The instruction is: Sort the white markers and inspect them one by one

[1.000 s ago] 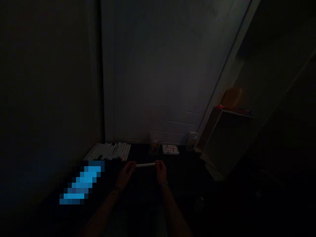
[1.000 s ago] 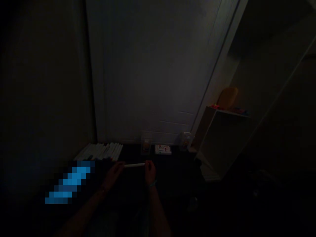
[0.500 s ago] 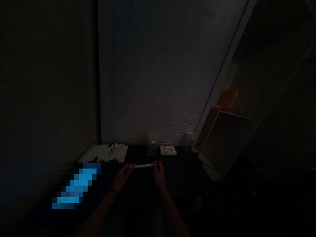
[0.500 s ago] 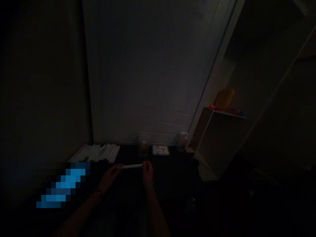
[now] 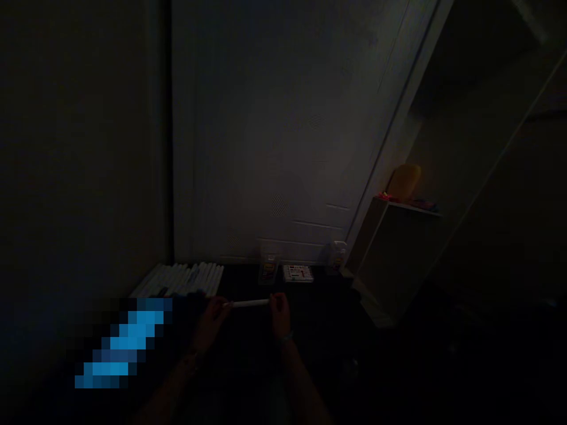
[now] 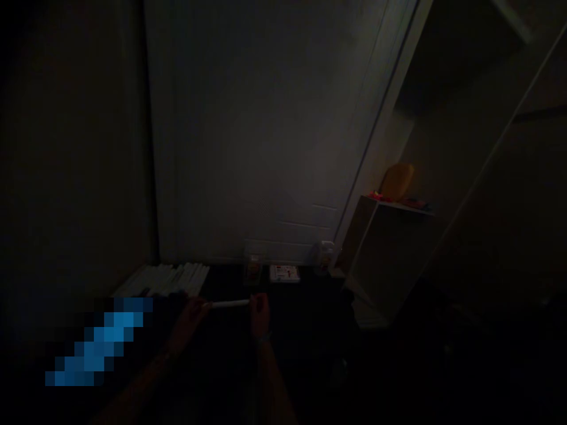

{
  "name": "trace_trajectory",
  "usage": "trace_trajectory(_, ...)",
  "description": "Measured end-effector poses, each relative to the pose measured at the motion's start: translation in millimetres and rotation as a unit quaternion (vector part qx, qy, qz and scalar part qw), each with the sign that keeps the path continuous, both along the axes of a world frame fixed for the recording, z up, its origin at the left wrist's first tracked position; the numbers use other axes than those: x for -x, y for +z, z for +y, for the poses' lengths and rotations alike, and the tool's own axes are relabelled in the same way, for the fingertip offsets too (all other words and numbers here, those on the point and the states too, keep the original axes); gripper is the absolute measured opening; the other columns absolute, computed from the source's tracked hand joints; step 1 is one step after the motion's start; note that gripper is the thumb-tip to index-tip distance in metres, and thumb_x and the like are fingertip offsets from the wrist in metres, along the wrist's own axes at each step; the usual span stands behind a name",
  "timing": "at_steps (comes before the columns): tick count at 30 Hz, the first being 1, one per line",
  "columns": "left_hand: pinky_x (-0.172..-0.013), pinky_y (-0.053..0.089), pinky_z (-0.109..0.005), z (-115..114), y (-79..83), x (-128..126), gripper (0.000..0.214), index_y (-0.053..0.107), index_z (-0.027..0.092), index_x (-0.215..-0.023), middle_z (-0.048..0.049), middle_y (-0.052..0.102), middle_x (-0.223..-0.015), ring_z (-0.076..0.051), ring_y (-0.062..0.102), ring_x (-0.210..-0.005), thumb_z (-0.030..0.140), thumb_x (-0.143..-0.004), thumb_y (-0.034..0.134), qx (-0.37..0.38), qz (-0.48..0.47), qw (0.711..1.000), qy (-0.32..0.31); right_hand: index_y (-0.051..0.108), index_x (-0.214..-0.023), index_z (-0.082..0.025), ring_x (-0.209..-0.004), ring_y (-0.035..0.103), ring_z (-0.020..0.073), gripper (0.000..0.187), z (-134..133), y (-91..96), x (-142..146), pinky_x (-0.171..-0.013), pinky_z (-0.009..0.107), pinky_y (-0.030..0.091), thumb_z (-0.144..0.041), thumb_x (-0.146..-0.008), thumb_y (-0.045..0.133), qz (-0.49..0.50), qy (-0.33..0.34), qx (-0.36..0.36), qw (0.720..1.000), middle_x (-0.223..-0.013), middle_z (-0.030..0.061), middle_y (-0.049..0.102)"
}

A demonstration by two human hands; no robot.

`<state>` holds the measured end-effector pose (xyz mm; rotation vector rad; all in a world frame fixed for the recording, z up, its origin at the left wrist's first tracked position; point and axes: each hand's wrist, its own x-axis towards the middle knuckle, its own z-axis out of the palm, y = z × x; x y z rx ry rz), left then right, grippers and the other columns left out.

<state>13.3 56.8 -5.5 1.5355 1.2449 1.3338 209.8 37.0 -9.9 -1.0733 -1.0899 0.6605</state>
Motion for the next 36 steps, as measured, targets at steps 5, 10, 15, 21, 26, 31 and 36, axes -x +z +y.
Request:
trace_trajectory(5,-0.063,0.044,-0.024,-4.7,3.2,-2.9,0.048,0.054,0.019,-0.087,0.0005,0.059,-0.069,-0.015,0.056,-0.068,0.061,-0.064,0.05,0.006,0.01,1.0,0.006,0.053,-0.082,-0.019,-0.054,0.047,0.0097,0.028,-2.4,2.3,-0.5,-0.05,0.019,0.037,-0.046,-0.077,0.046,-0.001,-0.003,0.021,1.0,-0.06,-0.004,0.05)
trace_trajectory(10,-0.066,0.045,-0.025,-10.6,10.3,-3.8,0.047,0.057,0.019,-0.087,-0.0012,0.062,-0.076,-0.016,0.057,-0.072,0.06,-0.066,0.048,0.0,0.017,1.0,-0.007,0.056,-0.082,-0.018,-0.057,0.048,0.0107,0.031,-4.2,3.6,-0.9,-0.053,0.02,0.038,-0.046,-0.078,0.044,-0.019,-0.011,0.018,1.0,-0.062,-0.0019,0.053)
trace_trajectory(15,-0.077,0.044,-0.028,-11.4,12.0,-2.7,0.048,0.06,0.018,-0.092,-0.0037,0.063,-0.09,-0.019,0.057,-0.085,0.058,-0.068,0.048,0.003,0.009,1.0,-0.015,0.059,-0.081,-0.017,-0.06,0.049,0.0121,0.033,-9.3,10.4,-0.5,-0.055,0.021,0.039,-0.045,-0.079,0.043,-0.052,-0.008,0.02,0.998,-0.064,-0.0004,0.056)
trace_trajectory(21,-0.079,0.042,-0.027,-9.5,8.6,-2.9,0.044,0.059,0.017,-0.094,-0.0035,0.062,-0.092,-0.018,0.056,-0.086,0.053,-0.07,0.048,-0.01,0.005,1.0,-0.029,0.058,-0.09,-0.019,-0.065,0.051,0.0126,0.031,-11.6,10.7,-0.3,-0.06,0.022,0.039,-0.042,-0.08,0.041,-0.065,-0.027,0.02,0.997,-0.072,-0.0002,0.057)
trace_trajectory(26,-0.076,0.043,-0.028,-14.5,15.0,-3.8,0.049,0.06,0.017,-0.094,-0.0022,0.063,-0.079,-0.018,0.057,-0.081,0.057,-0.07,0.044,-0.002,0.024,1.0,0.004,0.057,-0.094,-0.02,-0.074,0.053,0.014,0.029,-13.2,10.8,-0.7,-0.068,0.023,0.04,-0.039,-0.081,0.041,-0.071,-0.021,0.007,0.997,-0.083,0.0015,0.059)
trace_trajectory(31,-0.073,0.044,-0.027,-14.9,17.1,-5.0,0.051,0.061,0.016,-0.091,-0.003,0.064,-0.079,-0.018,0.058,-0.08,0.059,-0.067,0.046,0.006,0.019,1.0,0.008,0.058,-0.091,-0.02,-0.076,0.053,0.0146,0.028,-15.9,14.9,0.0,-0.069,0.024,0.039,-0.038,-0.082,0.04,-0.081,-0.004,0.009,0.997,-0.081,0.0012,0.06)
trace_trajectory(36,-0.074,0.044,-0.028,-11.8,12.2,-4.2,0.047,0.061,0.016,-0.088,-0.0035,0.065,-0.084,-0.019,0.058,-0.082,0.057,-0.066,0.049,0.003,0.018,1.0,0.008,0.059,-0.091,-0.02,-0.075,0.053,0.014,0.029,-14.1,12.9,-0.3,-0.067,0.023,0.039,-0.038,-0.083,0.038,-0.081,0.004,0.002,0.997,-0.083,0.0013,0.061)
